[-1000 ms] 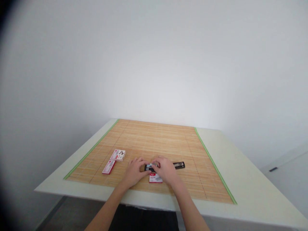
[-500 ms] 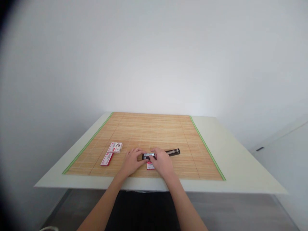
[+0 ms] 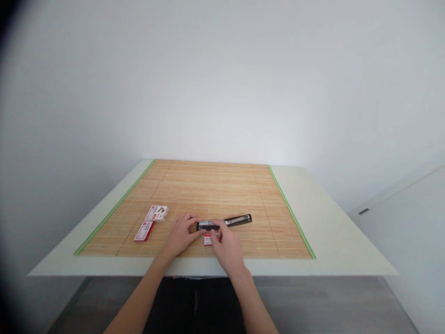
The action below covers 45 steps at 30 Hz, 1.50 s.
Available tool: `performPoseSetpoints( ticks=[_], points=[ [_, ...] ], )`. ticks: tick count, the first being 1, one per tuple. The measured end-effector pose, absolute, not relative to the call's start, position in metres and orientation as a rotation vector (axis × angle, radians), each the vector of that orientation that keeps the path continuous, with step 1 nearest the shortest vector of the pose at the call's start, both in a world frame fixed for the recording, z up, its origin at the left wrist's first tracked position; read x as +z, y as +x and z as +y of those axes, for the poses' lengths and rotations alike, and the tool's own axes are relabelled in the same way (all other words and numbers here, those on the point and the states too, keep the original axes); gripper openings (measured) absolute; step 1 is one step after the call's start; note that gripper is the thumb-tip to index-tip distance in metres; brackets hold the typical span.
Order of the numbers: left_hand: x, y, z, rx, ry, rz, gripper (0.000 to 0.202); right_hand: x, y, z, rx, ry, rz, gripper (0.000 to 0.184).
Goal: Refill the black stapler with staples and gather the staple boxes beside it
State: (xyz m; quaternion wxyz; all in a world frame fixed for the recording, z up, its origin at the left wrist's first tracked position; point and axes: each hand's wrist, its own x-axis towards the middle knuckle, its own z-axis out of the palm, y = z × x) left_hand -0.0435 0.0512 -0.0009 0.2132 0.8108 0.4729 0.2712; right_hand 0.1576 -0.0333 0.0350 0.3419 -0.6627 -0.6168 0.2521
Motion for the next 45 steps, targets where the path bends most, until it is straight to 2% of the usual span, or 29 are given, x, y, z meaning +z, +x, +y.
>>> performPoseSetpoints(
  ticks=[9, 28, 45],
  points=[
    [-0.001, -0.044, 0.052, 0.818, 2.206, 1.327, 0.031, 0.001, 0.224, -0.062, 0.49, -1.857, -1.354, 0.049],
    [0.007, -0.042, 0.048, 0.793, 2.191, 1.383, 0.032, -0.012, 0.221, -0.063, 0.368, -1.987, -1.488, 0.043],
    [0.002, -0.048, 0.034, 0.842, 2.226, 1.417, 0.038, -0.008, 0.216, -0.064, 0.33, -2.035, -1.487, 0.047]
  ],
)
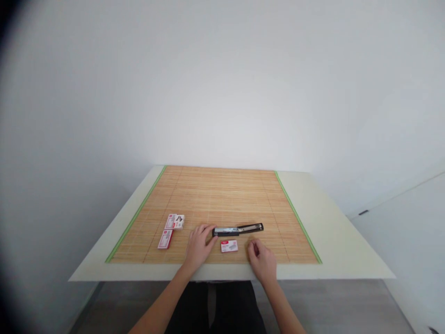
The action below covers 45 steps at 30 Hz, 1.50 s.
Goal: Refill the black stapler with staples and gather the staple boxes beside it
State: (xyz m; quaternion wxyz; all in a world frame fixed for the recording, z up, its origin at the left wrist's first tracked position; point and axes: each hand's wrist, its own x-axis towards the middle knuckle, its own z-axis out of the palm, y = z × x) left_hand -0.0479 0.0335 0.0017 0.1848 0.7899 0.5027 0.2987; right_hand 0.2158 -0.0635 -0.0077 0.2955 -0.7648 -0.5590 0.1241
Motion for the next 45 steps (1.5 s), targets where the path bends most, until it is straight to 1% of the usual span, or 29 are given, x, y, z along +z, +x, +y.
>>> performPoseSetpoints(
  ticks=[13, 21, 35, 45],
  points=[
    [0.001, -0.048, 0.034, 0.797, 2.233, 1.397, 0.035, -0.004, 0.213, -0.063, 0.285, -2.027, -1.436, 0.053],
    [-0.003, -0.046, 0.033, 0.793, 2.226, 1.412, 0.036, -0.008, 0.218, -0.063, 0.32, -1.993, -1.395, 0.052],
    [0.0, -0.046, 0.032, 0.769, 2.262, 1.417, 0.034, -0.002, 0.224, -0.059, 0.396, -1.886, -1.262, 0.06],
    [-0.001, -0.044, 0.03, 0.737, 2.255, 1.43, 0.035, -0.003, 0.221, -0.062, 0.43, -1.872, -1.22, 0.059]
  ],
)
